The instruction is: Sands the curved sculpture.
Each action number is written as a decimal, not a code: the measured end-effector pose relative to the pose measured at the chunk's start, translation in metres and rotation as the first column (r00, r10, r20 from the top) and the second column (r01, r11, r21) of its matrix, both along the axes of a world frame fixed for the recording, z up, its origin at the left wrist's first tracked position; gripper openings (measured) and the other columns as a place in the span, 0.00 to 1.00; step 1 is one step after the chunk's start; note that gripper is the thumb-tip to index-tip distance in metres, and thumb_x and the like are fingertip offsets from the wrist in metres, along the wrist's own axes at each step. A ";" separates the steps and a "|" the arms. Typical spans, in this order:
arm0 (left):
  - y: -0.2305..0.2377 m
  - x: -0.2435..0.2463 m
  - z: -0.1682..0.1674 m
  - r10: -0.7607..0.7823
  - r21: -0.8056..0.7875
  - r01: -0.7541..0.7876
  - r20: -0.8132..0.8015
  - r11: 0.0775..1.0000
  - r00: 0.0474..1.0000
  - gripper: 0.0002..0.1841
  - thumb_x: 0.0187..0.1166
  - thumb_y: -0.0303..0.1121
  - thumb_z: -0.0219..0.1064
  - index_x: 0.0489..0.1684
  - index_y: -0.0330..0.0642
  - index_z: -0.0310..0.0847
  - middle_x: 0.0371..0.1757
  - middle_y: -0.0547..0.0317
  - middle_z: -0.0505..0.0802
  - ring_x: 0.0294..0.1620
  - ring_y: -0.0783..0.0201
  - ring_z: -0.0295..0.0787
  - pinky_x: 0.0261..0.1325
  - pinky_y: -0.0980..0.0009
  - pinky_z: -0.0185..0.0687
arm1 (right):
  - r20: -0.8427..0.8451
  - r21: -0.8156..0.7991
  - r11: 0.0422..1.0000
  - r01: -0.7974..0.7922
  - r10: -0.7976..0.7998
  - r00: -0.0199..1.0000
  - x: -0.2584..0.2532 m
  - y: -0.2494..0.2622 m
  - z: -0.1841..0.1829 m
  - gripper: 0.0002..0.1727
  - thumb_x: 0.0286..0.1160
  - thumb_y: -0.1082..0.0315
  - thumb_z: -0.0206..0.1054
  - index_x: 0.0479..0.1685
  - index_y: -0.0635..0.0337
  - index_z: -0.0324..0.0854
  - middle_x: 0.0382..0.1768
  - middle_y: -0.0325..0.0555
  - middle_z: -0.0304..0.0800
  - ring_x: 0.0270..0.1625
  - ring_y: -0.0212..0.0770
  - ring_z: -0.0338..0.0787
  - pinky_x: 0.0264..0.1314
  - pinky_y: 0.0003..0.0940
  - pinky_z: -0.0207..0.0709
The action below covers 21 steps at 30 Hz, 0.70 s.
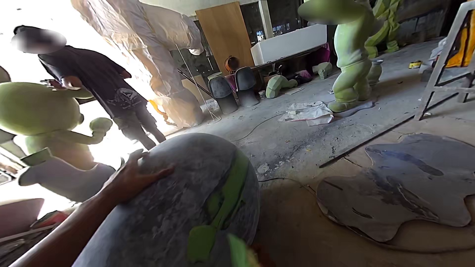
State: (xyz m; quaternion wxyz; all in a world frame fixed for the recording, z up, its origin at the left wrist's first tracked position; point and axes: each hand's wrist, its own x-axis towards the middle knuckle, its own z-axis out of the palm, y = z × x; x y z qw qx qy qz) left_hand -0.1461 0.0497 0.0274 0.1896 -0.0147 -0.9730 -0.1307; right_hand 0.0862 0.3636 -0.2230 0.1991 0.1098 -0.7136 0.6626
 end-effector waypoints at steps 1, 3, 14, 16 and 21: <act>-0.014 0.012 -0.003 -0.060 -0.013 0.060 -0.024 0.998 0.998 0.60 0.51 0.63 0.85 0.90 0.49 0.57 0.79 0.37 0.78 0.78 0.35 0.75 0.74 0.29 0.69 | -0.021 -0.171 0.985 0.038 -0.042 0.999 0.000 0.020 -0.005 0.19 0.73 0.73 0.59 0.60 0.75 0.81 0.53 0.55 0.89 0.53 0.37 0.91 0.58 0.38 0.87; -0.033 0.050 -0.005 -0.157 0.056 0.158 -0.015 0.986 0.987 0.58 0.51 0.47 0.88 0.90 0.43 0.56 0.86 0.37 0.69 0.86 0.37 0.64 0.82 0.34 0.62 | 0.080 -0.420 0.896 0.146 -0.123 0.989 0.005 0.063 -0.007 0.14 0.76 0.77 0.55 0.54 0.74 0.80 0.42 0.41 0.92 0.48 0.26 0.91 0.57 0.30 0.87; 0.000 0.110 0.003 0.140 0.136 -0.122 -0.132 0.983 0.981 0.59 0.65 0.57 0.80 0.91 0.34 0.47 0.81 0.28 0.73 0.81 0.32 0.70 0.80 0.34 0.65 | 0.531 -0.841 0.313 0.442 0.314 0.787 -0.015 0.110 -0.018 0.14 0.85 0.68 0.47 0.61 0.60 0.72 0.43 0.51 0.88 0.44 0.44 0.91 0.45 0.44 0.87; 0.004 0.124 0.003 0.196 0.100 -0.192 -0.039 0.976 0.980 0.58 0.66 0.54 0.81 0.92 0.35 0.47 0.83 0.30 0.71 0.84 0.35 0.67 0.81 0.34 0.63 | 0.490 -0.867 0.285 0.408 0.346 0.800 -0.020 0.109 -0.020 0.14 0.84 0.67 0.46 0.60 0.59 0.72 0.44 0.51 0.90 0.45 0.45 0.92 0.45 0.44 0.88; -0.008 0.179 0.001 -0.004 0.145 0.006 -0.014 0.989 1.000 0.54 0.63 0.40 0.77 0.89 0.23 0.45 0.85 0.22 0.64 0.87 0.39 0.62 0.86 0.52 0.61 | 0.421 -0.862 0.421 0.283 0.283 0.862 -0.039 0.104 -0.030 0.16 0.80 0.76 0.54 0.65 0.64 0.73 0.47 0.54 0.91 0.47 0.46 0.94 0.48 0.45 0.90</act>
